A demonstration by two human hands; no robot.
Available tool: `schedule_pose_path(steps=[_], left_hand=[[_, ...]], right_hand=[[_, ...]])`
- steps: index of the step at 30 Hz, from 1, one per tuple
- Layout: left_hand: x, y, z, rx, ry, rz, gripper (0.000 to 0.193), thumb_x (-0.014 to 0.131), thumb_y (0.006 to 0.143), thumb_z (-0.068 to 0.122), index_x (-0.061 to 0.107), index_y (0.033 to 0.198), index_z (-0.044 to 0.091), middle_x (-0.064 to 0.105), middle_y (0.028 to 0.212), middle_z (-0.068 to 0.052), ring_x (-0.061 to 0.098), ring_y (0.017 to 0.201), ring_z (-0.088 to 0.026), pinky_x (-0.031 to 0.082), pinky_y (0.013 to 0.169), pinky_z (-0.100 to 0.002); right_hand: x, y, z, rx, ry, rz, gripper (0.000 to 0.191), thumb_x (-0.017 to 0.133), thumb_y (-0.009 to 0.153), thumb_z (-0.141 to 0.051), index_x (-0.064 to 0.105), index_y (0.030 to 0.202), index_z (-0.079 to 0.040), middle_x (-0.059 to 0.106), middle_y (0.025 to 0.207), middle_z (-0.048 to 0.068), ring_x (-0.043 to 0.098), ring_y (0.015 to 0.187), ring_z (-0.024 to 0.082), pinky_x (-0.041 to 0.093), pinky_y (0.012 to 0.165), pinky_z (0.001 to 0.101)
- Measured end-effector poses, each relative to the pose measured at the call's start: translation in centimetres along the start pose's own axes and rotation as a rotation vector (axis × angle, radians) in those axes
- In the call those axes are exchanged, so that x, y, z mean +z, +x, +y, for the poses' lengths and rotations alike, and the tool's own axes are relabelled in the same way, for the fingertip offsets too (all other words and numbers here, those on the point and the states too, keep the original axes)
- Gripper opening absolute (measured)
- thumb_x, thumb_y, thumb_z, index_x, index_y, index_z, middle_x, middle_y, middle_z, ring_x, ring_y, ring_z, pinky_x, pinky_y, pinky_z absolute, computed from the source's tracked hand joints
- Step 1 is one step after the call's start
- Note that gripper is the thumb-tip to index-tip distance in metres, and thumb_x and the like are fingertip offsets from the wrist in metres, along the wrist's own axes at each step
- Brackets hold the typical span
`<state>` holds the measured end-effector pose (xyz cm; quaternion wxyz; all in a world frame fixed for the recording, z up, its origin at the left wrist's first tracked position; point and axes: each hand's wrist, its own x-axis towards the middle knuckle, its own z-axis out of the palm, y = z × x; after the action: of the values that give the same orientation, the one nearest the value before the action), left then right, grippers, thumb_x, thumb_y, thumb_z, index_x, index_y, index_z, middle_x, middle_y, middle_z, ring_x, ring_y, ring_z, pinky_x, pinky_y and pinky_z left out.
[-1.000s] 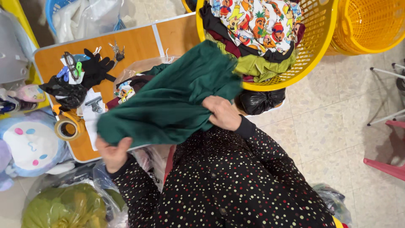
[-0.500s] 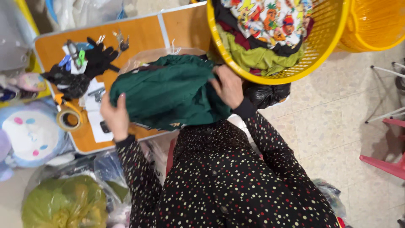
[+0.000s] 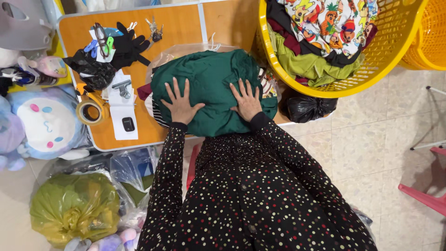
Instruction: The person opens a black plastic bag on the table, then takes garments one at a time from a yellow laundry basket and stacks them on the table, smoothing each item flat with both hands before adding the next piece.
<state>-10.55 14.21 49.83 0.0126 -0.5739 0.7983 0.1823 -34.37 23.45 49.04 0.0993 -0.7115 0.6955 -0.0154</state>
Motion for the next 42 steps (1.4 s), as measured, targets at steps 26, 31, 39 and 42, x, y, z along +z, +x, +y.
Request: schedule_pose_path(steps=[26, 31, 39, 42], left_hand=[[2.2, 0.1, 0.0, 0.021, 0.106, 0.075, 0.12, 0.064, 0.076, 0.085, 0.013, 0.168, 0.026, -0.004, 0.171, -0.017, -0.006, 0.154, -0.049, 0.019, 0.1, -0.09], [0.8, 1.2, 0.5, 0.015, 0.148, 0.111, 0.121, 0.065, 0.076, 0.086, 0.013, 0.167, 0.024, -0.002, 0.171, -0.018, -0.003, 0.154, -0.049, 0.02, 0.098, -0.09], [-1.5, 2.3, 2.3, -0.087, 0.116, 0.088, 0.116, 0.067, 0.08, 0.08, 0.015, 0.167, 0.024, 0.0, 0.171, -0.019, -0.001, 0.155, -0.05, 0.021, 0.097, -0.09], [-2.3, 2.4, 2.2, -0.095, 0.139, 0.068, 0.113, 0.068, 0.082, 0.077, 0.017, 0.167, 0.023, -0.001, 0.17, -0.019, -0.001, 0.154, -0.05, 0.019, 0.097, -0.091]], right_hand=[[1.1, 0.6, 0.1, -0.062, -0.081, 0.035, 0.109, 0.079, 0.075, -0.058, 0.027, 0.163, -0.019, 0.027, 0.165, 0.02, 0.026, 0.151, 0.039, 0.028, 0.111, 0.0699], [-0.8, 2.6, 0.5, -0.101, -0.066, 0.041, 0.109, 0.08, 0.076, -0.057, 0.027, 0.164, -0.02, 0.027, 0.166, 0.019, 0.026, 0.151, 0.038, 0.027, 0.112, 0.0694], [-2.9, 6.5, 0.8, -0.114, -0.101, 0.114, 0.109, 0.079, 0.077, -0.054, 0.024, 0.165, -0.025, 0.026, 0.168, 0.013, 0.024, 0.153, 0.035, 0.022, 0.116, 0.0691], [-3.6, 7.1, 1.2, -0.114, -0.045, 0.067, 0.108, 0.08, 0.076, -0.052, 0.025, 0.165, -0.025, 0.028, 0.166, 0.013, 0.026, 0.152, 0.035, 0.022, 0.115, 0.0694]])
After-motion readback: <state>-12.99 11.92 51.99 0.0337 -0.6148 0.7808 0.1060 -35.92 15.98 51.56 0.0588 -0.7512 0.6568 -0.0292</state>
